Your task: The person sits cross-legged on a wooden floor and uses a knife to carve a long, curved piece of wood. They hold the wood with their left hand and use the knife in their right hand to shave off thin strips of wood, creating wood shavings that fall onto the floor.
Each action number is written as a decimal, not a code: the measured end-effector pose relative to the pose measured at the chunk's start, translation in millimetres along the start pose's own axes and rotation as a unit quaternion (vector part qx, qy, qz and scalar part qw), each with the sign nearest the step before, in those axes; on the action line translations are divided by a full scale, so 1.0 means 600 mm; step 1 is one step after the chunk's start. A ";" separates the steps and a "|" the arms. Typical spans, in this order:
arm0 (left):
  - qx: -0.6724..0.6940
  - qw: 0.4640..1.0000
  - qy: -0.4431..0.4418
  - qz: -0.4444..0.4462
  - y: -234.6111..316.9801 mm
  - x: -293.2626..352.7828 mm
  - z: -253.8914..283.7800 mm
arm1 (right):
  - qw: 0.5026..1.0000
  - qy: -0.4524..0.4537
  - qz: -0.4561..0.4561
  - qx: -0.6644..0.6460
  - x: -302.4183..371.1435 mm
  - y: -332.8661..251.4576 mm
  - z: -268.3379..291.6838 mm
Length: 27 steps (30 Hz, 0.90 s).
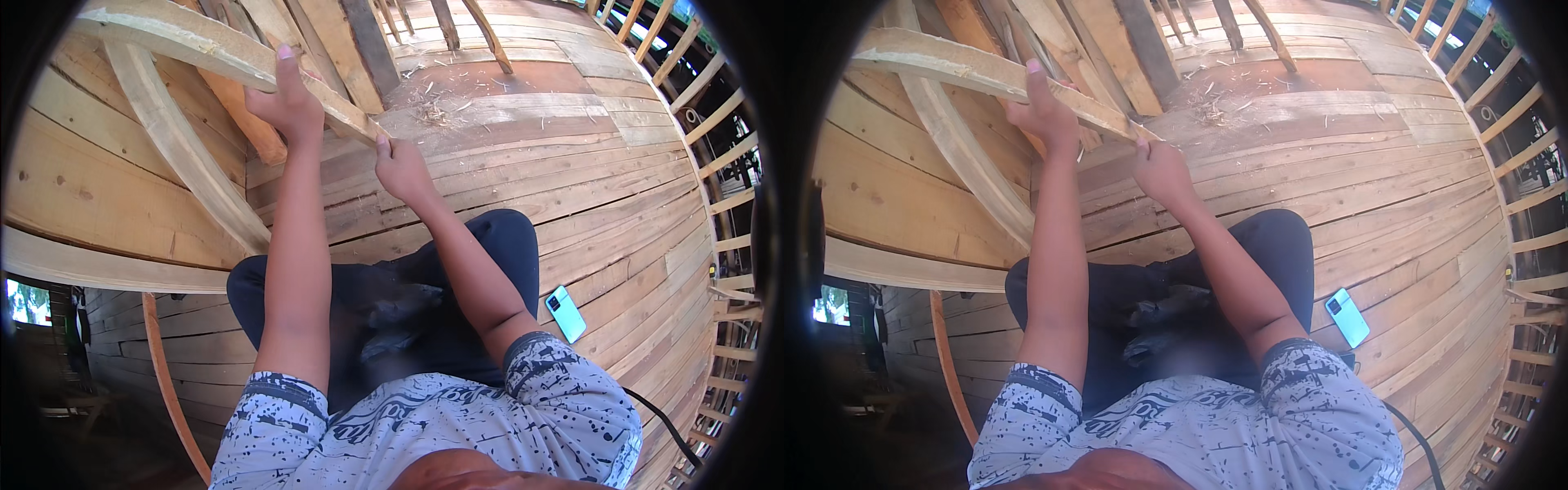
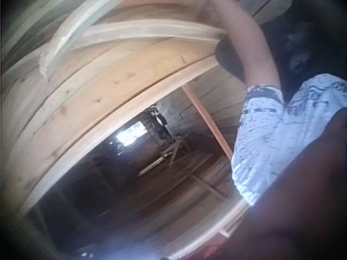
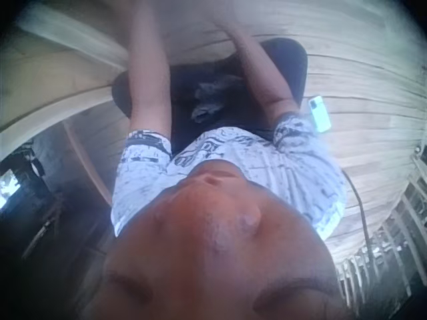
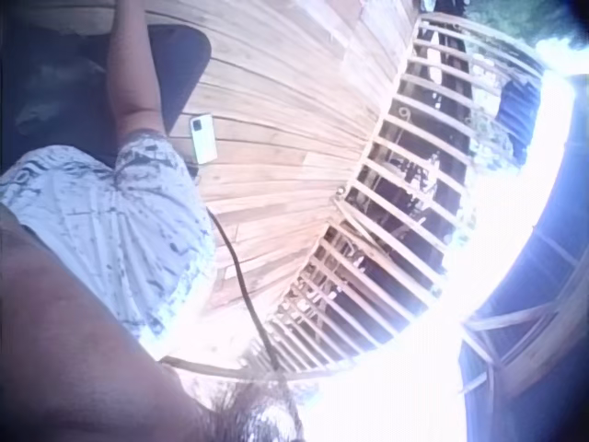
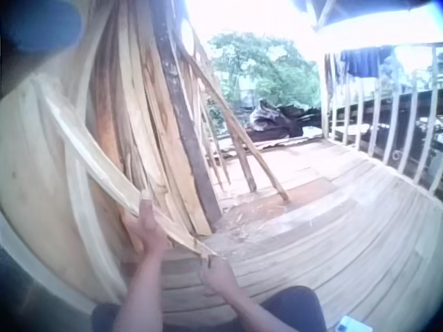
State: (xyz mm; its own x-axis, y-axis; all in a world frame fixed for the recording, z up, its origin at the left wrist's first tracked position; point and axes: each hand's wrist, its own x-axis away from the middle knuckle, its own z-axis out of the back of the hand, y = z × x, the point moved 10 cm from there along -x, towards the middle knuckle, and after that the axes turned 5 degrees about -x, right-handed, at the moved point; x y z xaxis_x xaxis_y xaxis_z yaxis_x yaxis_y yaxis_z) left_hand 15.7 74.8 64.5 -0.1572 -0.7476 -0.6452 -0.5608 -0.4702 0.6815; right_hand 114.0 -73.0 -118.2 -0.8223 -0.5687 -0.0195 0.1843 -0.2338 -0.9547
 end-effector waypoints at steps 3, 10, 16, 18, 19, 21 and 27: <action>-0.001 1.000 0.016 -0.010 0.010 0.019 -0.006 | 0.997 0.023 0.071 -0.035 0.024 -0.031 -0.005; -0.078 0.996 0.024 -0.034 0.009 0.036 -0.024 | 0.996 0.065 0.053 -0.043 0.035 0.007 0.003; -0.033 0.999 0.025 0.027 0.008 0.051 -0.014 | 0.996 0.060 0.059 -0.025 0.051 -0.062 0.028; -0.038 0.999 0.000 0.036 0.017 0.058 -0.028 | 0.996 0.070 0.055 -0.032 0.046 -0.047 0.029; -0.042 0.998 -0.022 0.042 0.021 0.057 -0.035 | 0.996 0.065 0.050 -0.038 0.043 -0.048 0.029; -0.067 0.996 -0.064 -0.015 0.054 0.049 -0.039 | 0.996 0.069 0.036 -0.046 0.041 -0.050 0.030; -0.029 0.993 0.036 -0.107 0.206 0.007 0.025 | 0.997 0.061 0.027 -0.029 0.061 -0.056 0.034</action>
State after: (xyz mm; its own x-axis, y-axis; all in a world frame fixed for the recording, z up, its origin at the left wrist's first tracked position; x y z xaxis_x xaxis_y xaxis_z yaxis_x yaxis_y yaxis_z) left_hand -66.6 20.5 140.7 0.0192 -0.6584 -0.7524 -0.5263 -0.6465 0.5523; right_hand 89.0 -102.2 -80.9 -0.8716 -0.4789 -0.1044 0.2024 -0.1577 -0.9665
